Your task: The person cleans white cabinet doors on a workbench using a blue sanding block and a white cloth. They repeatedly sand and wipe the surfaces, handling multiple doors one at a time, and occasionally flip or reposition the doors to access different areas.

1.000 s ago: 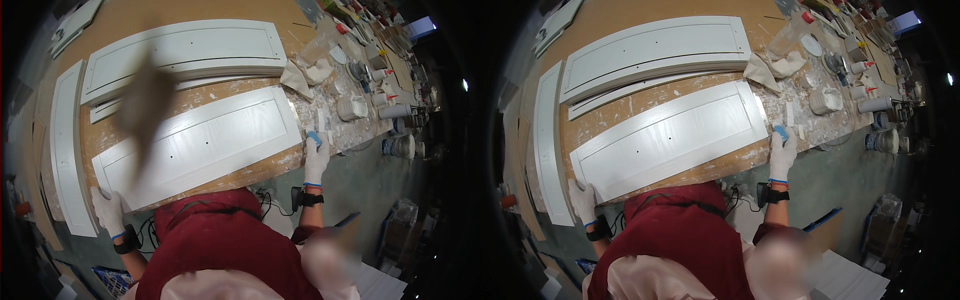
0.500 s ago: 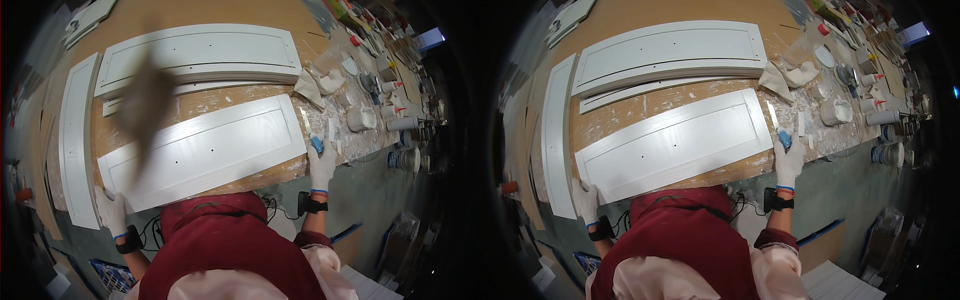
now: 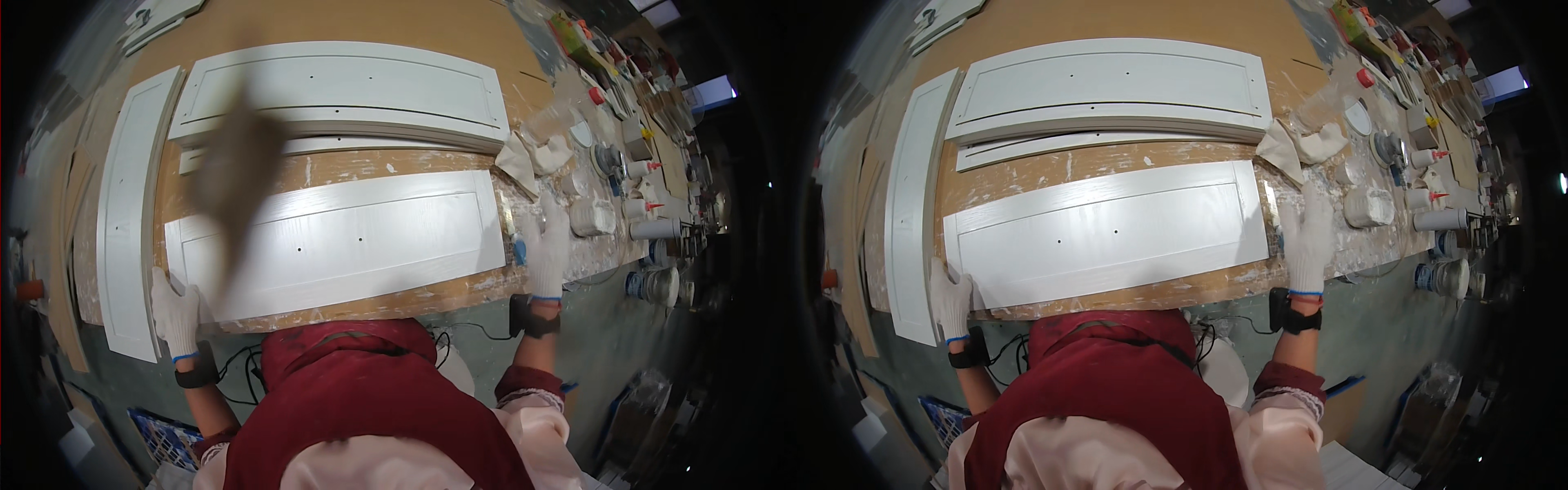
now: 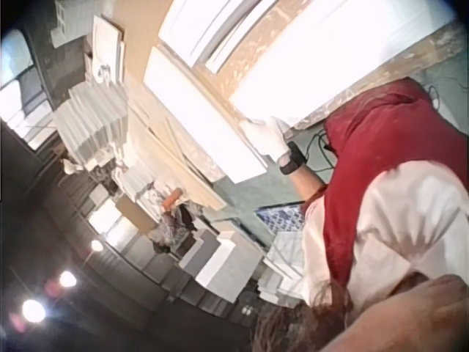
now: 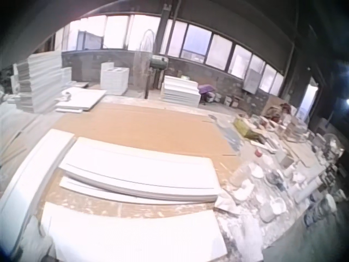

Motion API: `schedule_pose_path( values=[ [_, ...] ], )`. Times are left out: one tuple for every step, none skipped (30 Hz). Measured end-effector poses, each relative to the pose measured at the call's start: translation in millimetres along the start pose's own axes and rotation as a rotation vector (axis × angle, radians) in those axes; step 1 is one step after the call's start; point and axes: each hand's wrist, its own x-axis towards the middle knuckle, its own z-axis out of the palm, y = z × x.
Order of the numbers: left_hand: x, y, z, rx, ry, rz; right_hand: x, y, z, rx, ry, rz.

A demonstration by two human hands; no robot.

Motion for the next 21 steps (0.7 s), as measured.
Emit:
schedule_pose_path(
  values=[
    [3, -1, 1, 0.002, 0.023, 0.016, 16, -1, 6, -0.022, 0.023, -0.040],
    [4, 1, -2, -0.035, 0.023, 0.018, 34, -1, 13, -0.039, 0.043, -0.081],
    [3, 7, -7, -0.069, 0.026, 0.011, 49, -2, 23, -0.049, 0.060, -0.127],
    [1, 14, -11, -0.104, 0.031, 0.001, 63, 3, 29, -0.008, 0.045, -0.125],
    [1, 24, -18, -0.117, -0.016, -0.035, 78, 8, 36, 0.041, 0.025, -0.123],
    [5, 29, -25, -0.131, -0.060, -0.073, 90, 10, 46, 0.093, 0.004, -0.122],
    [10, 20, -16, -0.083, -0.072, -0.021, 98, 7, 54, 0.043, 0.008, -0.091],
    [3, 16, -16, -0.096, -0.018, 0.052, 103, 3, 61, -0.010, 0.011, -0.063],
    [2, 11, -14, -0.120, -0.009, 0.018, 109, -1, 68, -0.063, 0.018, -0.040],
    [4, 5, -10, -0.143, 0.001, -0.013, 113, -3, 75, 0.003, 0.006, -0.026],
    [4, 3, -8, -0.169, 0.006, -0.030, 114, 1, 81, 0.059, -0.003, -0.001],
    [-3, 7, -12, -0.230, -0.005, -0.022, 114, 2, 82, 0.108, -0.028, 0.024],
    [-10, 14, -20, -0.291, -0.017, -0.009, 112, 4, 83, 0.157, -0.053, 0.053],
    [-14, 16, -24, -0.352, -0.029, 0.009, 112, 1, 72, 0.200, -0.094, 0.083],
    [-21, 14, -16, -0.398, 0.009, 0.145, 110, 2, 65, 0.244, -0.132, 0.117],
    [-26, 13, -8, -0.441, 0.043, 0.286, 113, 18, 63, 0.235, -0.053, 0.105],
    [-39, 24, -7, -0.466, 0.062, 0.431, 113, 17, 54, 0.237, -0.091, 0.084],
    [-52, 38, -7, -0.448, 0.039, 0.570, 116, 14, 34, 0.223, -0.119, 0.057],
    [-65, 52, -14, -0.429, 0.017, 0.714, 115, 12, 18, 0.206, -0.146, 0.036],
    [-73, 67, -16, -0.422, -0.008, 0.876, 111, 8, 4, 0.087, -0.094, -0.111],
    [-79, 78, -14, -0.364, -0.102, 0.919, 107, 2, -6, 0.038, -0.109, -0.156]
  ],
)
